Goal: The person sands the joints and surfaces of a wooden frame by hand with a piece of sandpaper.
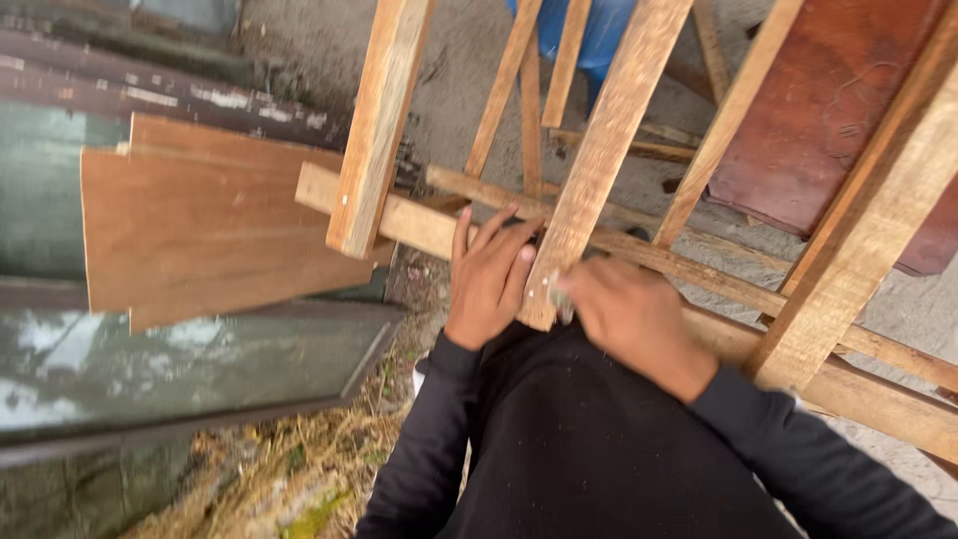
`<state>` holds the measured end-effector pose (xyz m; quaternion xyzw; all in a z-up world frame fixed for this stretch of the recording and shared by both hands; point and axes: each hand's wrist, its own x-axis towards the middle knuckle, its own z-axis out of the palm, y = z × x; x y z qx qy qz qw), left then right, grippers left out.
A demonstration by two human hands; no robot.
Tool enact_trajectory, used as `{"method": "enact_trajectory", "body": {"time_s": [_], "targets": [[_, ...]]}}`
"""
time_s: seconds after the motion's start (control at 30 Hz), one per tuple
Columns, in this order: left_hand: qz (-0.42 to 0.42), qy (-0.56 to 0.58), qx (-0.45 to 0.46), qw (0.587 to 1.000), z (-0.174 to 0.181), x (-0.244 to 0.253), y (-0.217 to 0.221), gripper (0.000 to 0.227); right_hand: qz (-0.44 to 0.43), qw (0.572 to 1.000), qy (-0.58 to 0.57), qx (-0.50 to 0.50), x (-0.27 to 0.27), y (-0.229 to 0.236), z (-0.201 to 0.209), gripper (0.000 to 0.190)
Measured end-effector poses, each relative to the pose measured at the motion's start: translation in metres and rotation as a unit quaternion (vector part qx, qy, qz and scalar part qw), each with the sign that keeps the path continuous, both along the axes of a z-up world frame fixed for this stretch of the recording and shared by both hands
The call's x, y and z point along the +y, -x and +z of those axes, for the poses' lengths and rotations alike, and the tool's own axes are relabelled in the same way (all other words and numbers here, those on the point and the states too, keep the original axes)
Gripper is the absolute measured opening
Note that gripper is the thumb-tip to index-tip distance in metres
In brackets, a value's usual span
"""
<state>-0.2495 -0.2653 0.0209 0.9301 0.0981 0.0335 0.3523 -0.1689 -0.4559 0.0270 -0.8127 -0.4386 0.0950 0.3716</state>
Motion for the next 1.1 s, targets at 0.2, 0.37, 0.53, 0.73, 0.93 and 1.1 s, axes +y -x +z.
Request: {"method": "enact_trajectory", "body": {"time_s": [0.2,0.37,0.53,0.73,0.93,1.1], "targets": [[0.038,-0.009,-0.018,0.999,-0.009,-0.005,0.001,0.034,0.084,0.996,0.008,0.008,0.001,0.021,0.002,0.004],[0.037,-0.011,-0.016,0.999,-0.014,-0.004,0.003,0.033,-0.019,0.995,-0.015,0.099,0.005,0.011,-0.004,0.008],[0.033,-0.003,-0.019,0.999,-0.010,-0.003,0.004,0.032,-0.051,0.976,-0.048,0.206,0.007,0.026,0.005,0.012],[0.010,0.015,-0.028,0.999,-0.009,0.001,0.007,0.034,-0.176,0.884,-0.047,0.431,0.013,0.022,-0.006,0.012],[-0.030,0.038,-0.018,0.999,0.000,0.003,0.007,0.045,-0.244,0.860,-0.076,0.441,0.014,0.043,-0.010,0.011],[-0.045,0.036,-0.063,0.996,-0.012,0.020,0.019,0.035,-0.273,0.922,-0.153,0.228,0.030,0.011,-0.035,0.015]]}}
